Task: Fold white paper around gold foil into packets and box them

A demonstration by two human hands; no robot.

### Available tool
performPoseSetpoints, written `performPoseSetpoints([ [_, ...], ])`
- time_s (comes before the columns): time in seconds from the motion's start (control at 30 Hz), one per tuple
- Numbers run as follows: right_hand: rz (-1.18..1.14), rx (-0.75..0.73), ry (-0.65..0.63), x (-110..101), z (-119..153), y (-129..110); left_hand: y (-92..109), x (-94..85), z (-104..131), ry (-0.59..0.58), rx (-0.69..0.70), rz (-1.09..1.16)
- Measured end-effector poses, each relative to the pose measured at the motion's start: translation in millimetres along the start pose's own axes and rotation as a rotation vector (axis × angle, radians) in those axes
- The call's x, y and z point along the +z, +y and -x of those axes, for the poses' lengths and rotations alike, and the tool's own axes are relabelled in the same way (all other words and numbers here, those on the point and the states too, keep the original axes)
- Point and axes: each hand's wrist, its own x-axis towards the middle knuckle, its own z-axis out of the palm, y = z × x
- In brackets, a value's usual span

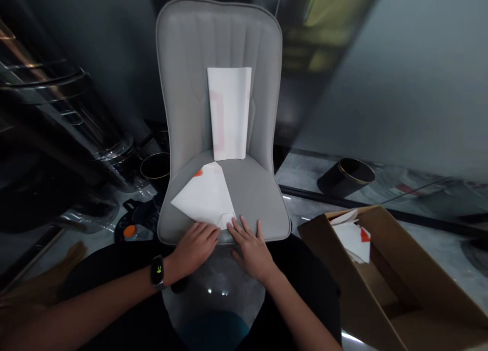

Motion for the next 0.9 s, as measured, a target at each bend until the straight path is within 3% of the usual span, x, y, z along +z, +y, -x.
performPoseSetpoints([
  [0.2, -0.033, -0.002, 0.037, 5, 1, 0, 5, -1.0, 18, -0.035, 0.014, -0.031],
  [0.3, -0.015, 0.0, 0.05, 6, 1, -2, -4, -6.9, 8, -0.04, -0.047, 0.183],
  [0.43, -0.024, -0.008, 0.064, 6, 1, -2, -20, -7.0, -8, 0.087, -0.251, 0.536],
  [0.57, -0.098, 0.012, 0.112, 6, 1, -1, -25, -2.2, -8, 0.093, -0.224, 0.634],
  [0.67, -0.242, 0.054, 0.229, 5, -1, -2, -24, -4.3, -3, 0.077, -0.19, 0.604],
  [0.8, -0.492, 0.194, 0.508, 3, -5, 0, -18, -9.6, -5, 0.06, -0.17, 0.542],
  [0.9, -0.677, 0.331, 0.59, 3, -6, 2, -13, -8.6, -12, 0.057, -0.187, 0.508],
])
